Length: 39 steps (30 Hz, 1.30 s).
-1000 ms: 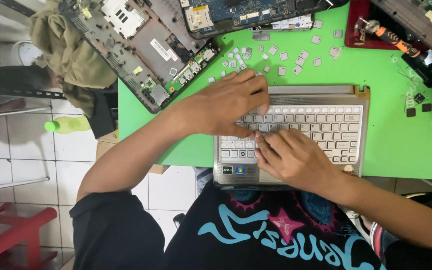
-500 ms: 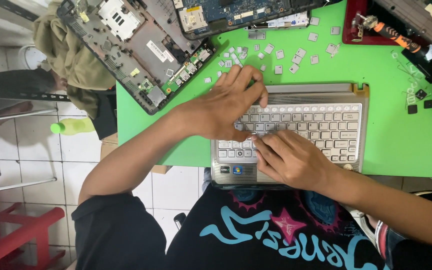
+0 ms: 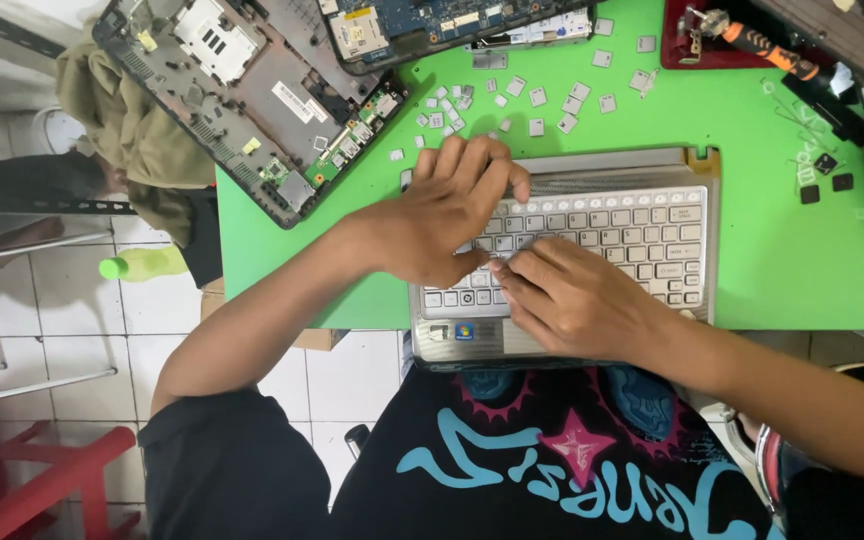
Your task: A person is repairing a laptop keyboard by organizing and installing small key hinges and retainers.
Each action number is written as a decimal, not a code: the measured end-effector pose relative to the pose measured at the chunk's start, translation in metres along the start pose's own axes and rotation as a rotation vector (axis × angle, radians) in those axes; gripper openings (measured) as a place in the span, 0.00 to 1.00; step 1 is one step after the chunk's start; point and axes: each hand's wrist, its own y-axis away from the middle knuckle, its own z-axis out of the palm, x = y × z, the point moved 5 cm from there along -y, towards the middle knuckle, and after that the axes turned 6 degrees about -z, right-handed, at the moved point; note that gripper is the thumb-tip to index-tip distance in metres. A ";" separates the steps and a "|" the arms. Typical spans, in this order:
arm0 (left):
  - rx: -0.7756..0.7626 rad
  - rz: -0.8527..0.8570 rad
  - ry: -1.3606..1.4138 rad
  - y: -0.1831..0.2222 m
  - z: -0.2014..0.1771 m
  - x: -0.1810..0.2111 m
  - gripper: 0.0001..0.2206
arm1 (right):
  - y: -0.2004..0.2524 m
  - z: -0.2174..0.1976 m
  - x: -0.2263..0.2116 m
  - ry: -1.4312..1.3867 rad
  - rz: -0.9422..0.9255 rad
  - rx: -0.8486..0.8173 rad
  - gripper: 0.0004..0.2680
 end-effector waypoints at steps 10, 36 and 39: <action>0.053 0.058 -0.032 0.003 -0.005 0.002 0.24 | -0.009 -0.016 0.018 -0.228 0.116 0.048 0.05; 0.048 0.253 0.008 -0.008 -0.028 -0.015 0.34 | 0.004 -0.045 0.139 -0.001 0.180 -0.138 0.09; -0.002 0.173 0.006 -0.005 -0.027 -0.013 0.35 | -0.003 -0.052 0.131 -0.002 0.131 -0.052 0.07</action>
